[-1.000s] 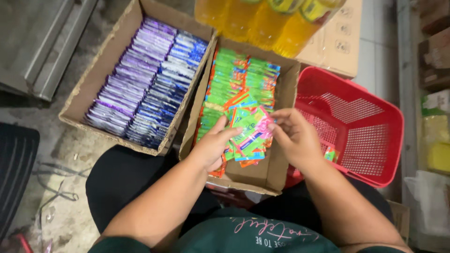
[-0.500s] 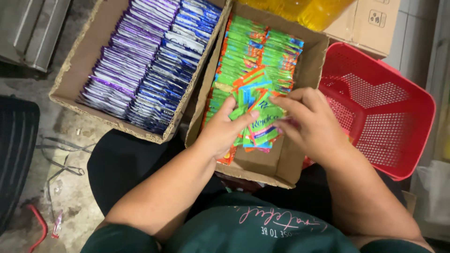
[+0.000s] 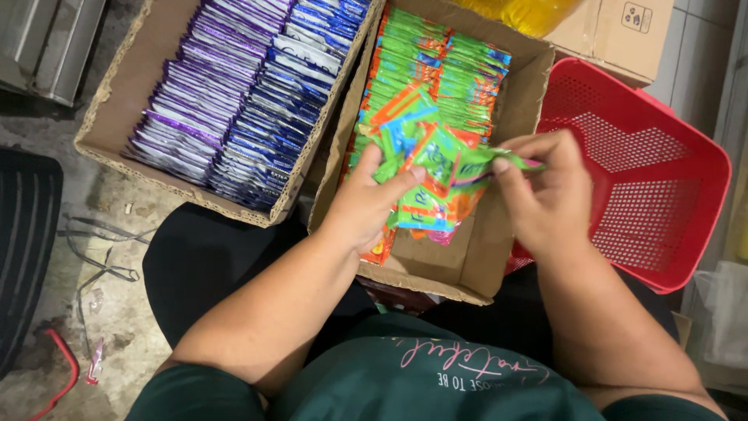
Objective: The person sits on the floor and sorts small, colorful detergent packets from a cardboard box into a red plastic basket. They pick up handfuls of packets, separate them, and place them into the basket.
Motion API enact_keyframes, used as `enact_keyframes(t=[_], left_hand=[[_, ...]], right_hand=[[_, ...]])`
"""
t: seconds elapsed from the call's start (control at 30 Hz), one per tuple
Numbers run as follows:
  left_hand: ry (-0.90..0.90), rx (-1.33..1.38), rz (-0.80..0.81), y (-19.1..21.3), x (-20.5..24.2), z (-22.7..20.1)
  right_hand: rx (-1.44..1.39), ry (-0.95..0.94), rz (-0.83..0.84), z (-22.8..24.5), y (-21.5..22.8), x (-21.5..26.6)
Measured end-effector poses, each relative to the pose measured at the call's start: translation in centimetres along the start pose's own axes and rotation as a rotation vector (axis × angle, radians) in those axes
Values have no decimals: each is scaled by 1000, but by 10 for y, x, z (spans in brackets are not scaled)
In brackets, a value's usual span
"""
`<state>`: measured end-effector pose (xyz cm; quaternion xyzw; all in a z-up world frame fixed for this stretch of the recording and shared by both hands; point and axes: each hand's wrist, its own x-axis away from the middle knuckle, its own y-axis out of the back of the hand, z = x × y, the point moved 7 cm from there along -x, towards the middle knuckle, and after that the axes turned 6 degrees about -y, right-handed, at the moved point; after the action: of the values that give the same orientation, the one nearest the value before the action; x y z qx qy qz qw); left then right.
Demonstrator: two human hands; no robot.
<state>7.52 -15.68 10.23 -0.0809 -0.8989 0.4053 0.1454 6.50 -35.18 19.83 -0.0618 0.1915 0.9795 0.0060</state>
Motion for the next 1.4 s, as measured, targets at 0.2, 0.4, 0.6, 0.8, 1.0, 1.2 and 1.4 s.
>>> enact_keyframes(t=[0.2, 0.4, 0.6, 0.8, 1.0, 1.2, 1.4], left_hand=[[-341, -96, -112, 15, 1, -50], [-397, 11, -143, 14, 6, -67], [-387, -2, -121, 10, 6, -62], [-371, 10, -108, 11, 8, -60], [-362, 12, -121, 10, 7, -60], [-353, 18, -116, 10, 6, -59], [-354, -1, -108, 9, 7, -57]], right_hand=[[-282, -288, 109, -30, 3, -5], [465, -49, 528, -37, -44, 14], [787, -129, 698, -65, -90, 33], [993, 207, 622, -38, -93, 37], [983, -435, 910, -59, -96, 56], [919, -305, 925, -55, -99, 63], [1022, -365, 884, -63, -95, 54]])
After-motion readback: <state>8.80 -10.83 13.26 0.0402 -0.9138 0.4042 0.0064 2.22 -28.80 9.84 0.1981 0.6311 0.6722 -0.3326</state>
